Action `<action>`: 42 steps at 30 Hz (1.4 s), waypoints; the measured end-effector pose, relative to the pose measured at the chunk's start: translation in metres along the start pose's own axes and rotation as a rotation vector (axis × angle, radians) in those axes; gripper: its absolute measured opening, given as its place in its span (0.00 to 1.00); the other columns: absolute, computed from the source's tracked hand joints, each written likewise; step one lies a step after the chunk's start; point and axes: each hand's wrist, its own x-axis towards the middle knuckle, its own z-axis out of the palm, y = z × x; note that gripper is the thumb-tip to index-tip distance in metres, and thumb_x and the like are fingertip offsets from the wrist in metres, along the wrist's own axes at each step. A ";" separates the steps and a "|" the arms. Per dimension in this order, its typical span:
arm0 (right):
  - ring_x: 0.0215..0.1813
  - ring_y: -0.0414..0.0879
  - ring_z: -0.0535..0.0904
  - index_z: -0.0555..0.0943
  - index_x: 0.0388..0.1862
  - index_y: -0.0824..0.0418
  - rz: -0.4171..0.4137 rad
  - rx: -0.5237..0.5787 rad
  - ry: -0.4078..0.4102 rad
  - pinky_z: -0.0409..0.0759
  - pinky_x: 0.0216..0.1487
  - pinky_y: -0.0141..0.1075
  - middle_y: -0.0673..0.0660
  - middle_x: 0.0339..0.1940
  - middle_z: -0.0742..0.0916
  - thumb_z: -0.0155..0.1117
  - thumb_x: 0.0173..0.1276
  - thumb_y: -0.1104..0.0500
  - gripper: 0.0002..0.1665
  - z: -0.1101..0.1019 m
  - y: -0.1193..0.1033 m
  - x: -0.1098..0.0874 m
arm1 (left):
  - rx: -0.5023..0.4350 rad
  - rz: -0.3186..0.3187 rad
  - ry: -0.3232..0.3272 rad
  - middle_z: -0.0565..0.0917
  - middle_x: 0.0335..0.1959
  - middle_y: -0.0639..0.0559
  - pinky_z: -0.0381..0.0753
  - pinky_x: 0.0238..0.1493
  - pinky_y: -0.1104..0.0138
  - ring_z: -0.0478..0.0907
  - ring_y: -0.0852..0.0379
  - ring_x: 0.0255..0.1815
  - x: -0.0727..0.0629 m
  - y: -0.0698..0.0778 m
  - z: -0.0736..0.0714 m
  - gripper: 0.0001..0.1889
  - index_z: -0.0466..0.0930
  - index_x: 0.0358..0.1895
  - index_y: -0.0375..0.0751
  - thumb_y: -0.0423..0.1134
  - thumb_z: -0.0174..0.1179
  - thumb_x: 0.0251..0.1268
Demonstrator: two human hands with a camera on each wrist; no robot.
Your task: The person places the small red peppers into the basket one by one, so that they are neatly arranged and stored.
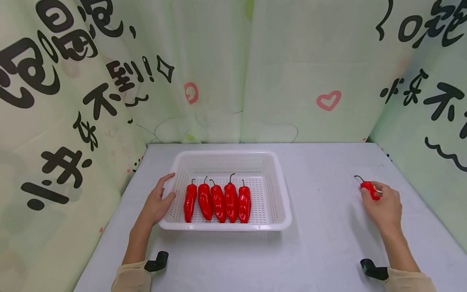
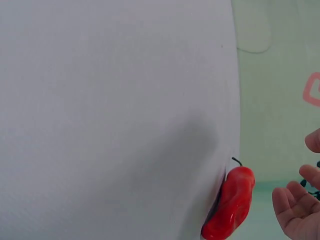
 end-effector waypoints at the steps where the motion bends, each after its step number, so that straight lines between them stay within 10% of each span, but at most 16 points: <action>1: 0.70 0.73 0.64 0.62 0.76 0.73 0.000 0.000 0.001 0.78 0.58 0.68 0.79 0.70 0.67 0.55 0.76 0.56 0.36 0.000 0.001 0.001 | -0.001 0.000 -0.001 0.67 0.76 0.37 0.88 0.46 0.49 0.80 0.36 0.57 0.000 0.000 0.000 0.35 0.55 0.80 0.63 0.40 0.53 0.73; 42: 0.68 0.76 0.59 0.63 0.73 0.76 0.019 -0.108 -0.080 0.76 0.59 0.69 0.82 0.67 0.65 0.55 0.75 0.55 0.36 0.007 0.031 0.036 | -0.001 -0.009 -0.006 0.67 0.76 0.37 0.88 0.46 0.48 0.79 0.35 0.59 0.000 0.001 -0.001 0.35 0.55 0.80 0.63 0.40 0.54 0.72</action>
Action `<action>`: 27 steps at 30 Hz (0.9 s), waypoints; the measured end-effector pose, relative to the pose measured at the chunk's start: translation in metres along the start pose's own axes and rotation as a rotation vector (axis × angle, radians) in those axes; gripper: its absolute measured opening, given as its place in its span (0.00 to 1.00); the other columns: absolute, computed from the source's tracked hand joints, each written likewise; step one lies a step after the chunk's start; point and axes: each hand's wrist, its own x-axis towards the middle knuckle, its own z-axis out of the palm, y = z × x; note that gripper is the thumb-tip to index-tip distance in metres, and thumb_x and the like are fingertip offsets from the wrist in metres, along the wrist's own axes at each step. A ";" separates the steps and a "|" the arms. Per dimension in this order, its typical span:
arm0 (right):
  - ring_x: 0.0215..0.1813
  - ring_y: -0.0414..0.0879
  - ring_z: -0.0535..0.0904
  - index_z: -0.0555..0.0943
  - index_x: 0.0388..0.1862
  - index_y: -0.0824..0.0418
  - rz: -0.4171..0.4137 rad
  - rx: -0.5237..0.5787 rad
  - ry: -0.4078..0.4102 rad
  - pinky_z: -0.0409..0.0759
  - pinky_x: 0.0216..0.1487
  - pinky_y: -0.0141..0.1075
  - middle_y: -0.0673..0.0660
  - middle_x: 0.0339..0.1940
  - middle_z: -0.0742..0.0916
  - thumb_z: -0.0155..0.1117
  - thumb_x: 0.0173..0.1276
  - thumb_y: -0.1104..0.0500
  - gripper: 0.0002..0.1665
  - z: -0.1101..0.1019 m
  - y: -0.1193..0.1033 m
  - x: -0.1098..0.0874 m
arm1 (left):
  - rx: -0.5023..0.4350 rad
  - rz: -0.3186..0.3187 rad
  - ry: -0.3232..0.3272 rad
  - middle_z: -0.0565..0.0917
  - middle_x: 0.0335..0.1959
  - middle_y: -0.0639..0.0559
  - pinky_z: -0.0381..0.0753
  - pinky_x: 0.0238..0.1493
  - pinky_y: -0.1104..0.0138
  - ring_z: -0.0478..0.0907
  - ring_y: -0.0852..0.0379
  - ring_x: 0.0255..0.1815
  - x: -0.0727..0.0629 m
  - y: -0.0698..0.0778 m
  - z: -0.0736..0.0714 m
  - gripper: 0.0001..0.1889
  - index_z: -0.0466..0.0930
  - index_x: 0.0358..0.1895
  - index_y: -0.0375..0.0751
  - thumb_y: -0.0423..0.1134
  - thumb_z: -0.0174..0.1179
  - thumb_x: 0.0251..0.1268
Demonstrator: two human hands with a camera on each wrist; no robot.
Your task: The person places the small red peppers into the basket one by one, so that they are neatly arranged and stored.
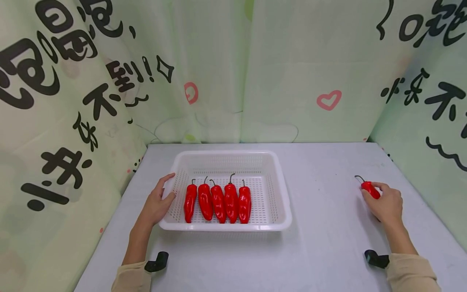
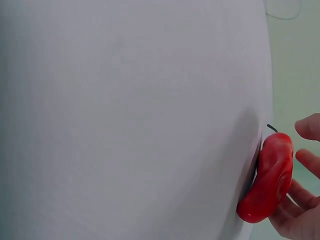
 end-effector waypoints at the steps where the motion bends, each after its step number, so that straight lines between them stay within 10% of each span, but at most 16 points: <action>1: 0.68 0.76 0.59 0.63 0.73 0.76 -0.005 -0.003 -0.005 0.76 0.58 0.69 0.82 0.67 0.65 0.55 0.75 0.55 0.36 0.000 0.001 0.000 | -0.001 -0.002 0.000 0.67 0.76 0.37 0.88 0.46 0.48 0.79 0.35 0.60 0.000 0.000 0.000 0.35 0.54 0.80 0.63 0.40 0.54 0.72; 27: 0.64 0.81 0.60 0.52 0.77 0.74 -0.037 -0.017 -0.094 0.71 0.60 0.74 0.86 0.64 0.64 0.53 0.72 0.63 0.40 0.002 0.018 0.010 | 0.007 0.019 0.004 0.70 0.74 0.36 0.88 0.47 0.49 0.80 0.37 0.55 0.000 -0.002 0.000 0.34 0.55 0.80 0.62 0.40 0.53 0.73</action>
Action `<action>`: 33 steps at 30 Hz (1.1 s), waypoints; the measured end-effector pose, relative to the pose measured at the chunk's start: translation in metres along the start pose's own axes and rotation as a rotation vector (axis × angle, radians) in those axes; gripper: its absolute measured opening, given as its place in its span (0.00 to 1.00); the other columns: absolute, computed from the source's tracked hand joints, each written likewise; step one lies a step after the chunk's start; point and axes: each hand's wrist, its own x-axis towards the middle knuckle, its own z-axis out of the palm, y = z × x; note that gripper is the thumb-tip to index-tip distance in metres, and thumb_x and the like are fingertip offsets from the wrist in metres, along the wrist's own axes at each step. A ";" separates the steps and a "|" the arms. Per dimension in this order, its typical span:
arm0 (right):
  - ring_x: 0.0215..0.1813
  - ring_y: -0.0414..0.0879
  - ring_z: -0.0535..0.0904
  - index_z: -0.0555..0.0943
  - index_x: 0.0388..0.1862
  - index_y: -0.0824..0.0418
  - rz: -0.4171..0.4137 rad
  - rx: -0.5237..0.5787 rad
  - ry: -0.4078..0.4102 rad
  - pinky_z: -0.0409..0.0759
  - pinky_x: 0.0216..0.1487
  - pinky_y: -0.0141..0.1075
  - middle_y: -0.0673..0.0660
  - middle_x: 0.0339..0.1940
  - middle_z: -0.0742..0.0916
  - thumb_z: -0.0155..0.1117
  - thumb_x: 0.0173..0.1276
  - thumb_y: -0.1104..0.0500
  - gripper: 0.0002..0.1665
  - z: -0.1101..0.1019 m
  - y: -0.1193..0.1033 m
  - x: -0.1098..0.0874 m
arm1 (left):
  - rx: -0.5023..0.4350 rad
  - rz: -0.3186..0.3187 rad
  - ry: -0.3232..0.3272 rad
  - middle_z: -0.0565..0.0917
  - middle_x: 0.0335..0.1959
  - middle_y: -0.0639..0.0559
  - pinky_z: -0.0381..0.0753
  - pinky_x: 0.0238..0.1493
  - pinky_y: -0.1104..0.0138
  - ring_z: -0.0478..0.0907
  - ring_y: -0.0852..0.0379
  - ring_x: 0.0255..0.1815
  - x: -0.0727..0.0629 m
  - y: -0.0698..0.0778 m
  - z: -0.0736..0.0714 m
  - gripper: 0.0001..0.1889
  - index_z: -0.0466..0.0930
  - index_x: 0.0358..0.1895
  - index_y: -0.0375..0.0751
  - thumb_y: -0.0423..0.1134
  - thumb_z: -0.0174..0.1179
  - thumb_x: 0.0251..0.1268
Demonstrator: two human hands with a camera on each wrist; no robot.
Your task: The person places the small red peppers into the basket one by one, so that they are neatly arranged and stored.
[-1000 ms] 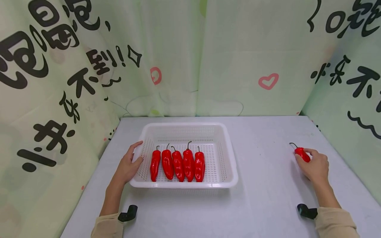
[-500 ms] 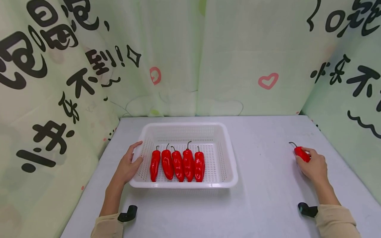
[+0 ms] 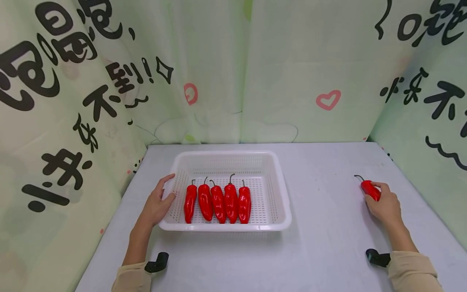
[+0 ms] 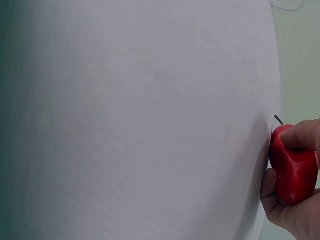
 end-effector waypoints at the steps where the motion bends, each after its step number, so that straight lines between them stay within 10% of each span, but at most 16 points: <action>1: 0.63 0.81 0.61 0.52 0.77 0.74 -0.002 0.002 0.003 0.71 0.60 0.74 0.86 0.64 0.64 0.53 0.72 0.63 0.39 0.000 0.000 0.000 | 0.000 0.001 -0.001 0.70 0.73 0.36 0.88 0.47 0.49 0.81 0.37 0.55 0.000 0.000 0.000 0.34 0.55 0.80 0.62 0.40 0.53 0.73; 33: 0.70 0.80 0.59 0.51 0.81 0.69 -0.011 0.099 0.069 0.75 0.57 0.73 0.84 0.69 0.63 0.57 0.73 0.65 0.43 -0.008 -0.039 -0.020 | 0.000 0.005 0.006 0.72 0.71 0.35 0.89 0.45 0.52 0.82 0.38 0.53 0.003 -0.002 0.002 0.34 0.55 0.80 0.60 0.39 0.52 0.73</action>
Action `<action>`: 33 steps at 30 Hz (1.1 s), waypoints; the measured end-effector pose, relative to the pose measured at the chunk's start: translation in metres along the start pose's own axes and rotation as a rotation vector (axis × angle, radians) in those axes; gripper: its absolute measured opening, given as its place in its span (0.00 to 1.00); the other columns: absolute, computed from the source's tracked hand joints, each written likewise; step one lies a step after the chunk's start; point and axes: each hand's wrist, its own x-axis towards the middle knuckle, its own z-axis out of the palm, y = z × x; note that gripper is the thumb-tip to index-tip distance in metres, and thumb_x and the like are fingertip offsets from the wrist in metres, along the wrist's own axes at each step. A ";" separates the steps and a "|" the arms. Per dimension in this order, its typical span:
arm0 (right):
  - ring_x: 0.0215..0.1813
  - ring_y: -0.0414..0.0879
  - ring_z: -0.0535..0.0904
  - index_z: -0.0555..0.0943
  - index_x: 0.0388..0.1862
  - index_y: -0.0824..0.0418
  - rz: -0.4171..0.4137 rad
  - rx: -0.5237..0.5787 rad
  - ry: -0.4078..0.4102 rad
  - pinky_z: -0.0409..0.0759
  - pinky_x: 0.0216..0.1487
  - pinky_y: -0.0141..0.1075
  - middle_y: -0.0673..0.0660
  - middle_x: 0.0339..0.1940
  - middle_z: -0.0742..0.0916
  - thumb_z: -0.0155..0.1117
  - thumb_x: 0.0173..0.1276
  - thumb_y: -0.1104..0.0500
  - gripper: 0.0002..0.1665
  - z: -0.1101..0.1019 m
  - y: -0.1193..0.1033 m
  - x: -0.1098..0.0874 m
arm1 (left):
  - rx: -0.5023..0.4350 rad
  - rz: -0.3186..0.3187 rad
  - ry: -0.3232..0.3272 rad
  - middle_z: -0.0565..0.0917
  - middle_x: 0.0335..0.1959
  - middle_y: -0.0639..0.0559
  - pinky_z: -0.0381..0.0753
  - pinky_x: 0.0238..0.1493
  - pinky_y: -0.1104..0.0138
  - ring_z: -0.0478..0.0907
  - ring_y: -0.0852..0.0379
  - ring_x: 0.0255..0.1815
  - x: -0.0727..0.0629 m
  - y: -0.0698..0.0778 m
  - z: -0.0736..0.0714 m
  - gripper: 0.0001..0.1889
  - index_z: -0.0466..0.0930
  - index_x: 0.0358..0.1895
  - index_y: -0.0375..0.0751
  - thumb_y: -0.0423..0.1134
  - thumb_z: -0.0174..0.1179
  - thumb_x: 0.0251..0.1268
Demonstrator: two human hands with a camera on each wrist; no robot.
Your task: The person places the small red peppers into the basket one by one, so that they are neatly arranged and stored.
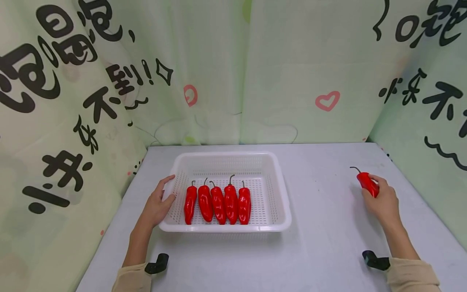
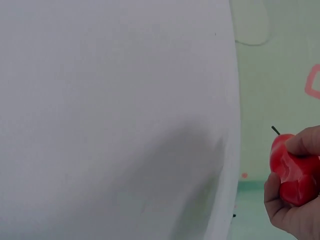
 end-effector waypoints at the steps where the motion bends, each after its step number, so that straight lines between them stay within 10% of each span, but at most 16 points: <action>1: 0.70 0.80 0.59 0.51 0.81 0.69 -0.007 0.003 0.004 0.75 0.57 0.73 0.83 0.69 0.63 0.57 0.73 0.65 0.43 0.000 -0.002 -0.001 | 0.000 -0.002 0.000 0.72 0.72 0.35 0.89 0.45 0.52 0.82 0.38 0.53 0.000 0.001 0.000 0.34 0.55 0.80 0.61 0.39 0.53 0.73; 33: 0.71 0.78 0.61 0.54 0.82 0.63 -0.180 0.117 0.075 0.76 0.52 0.74 0.79 0.72 0.65 0.60 0.72 0.65 0.43 -0.006 -0.071 -0.033 | -0.008 -0.011 0.000 0.70 0.74 0.36 0.89 0.45 0.50 0.81 0.37 0.56 -0.001 0.001 0.000 0.35 0.55 0.80 0.62 0.39 0.54 0.72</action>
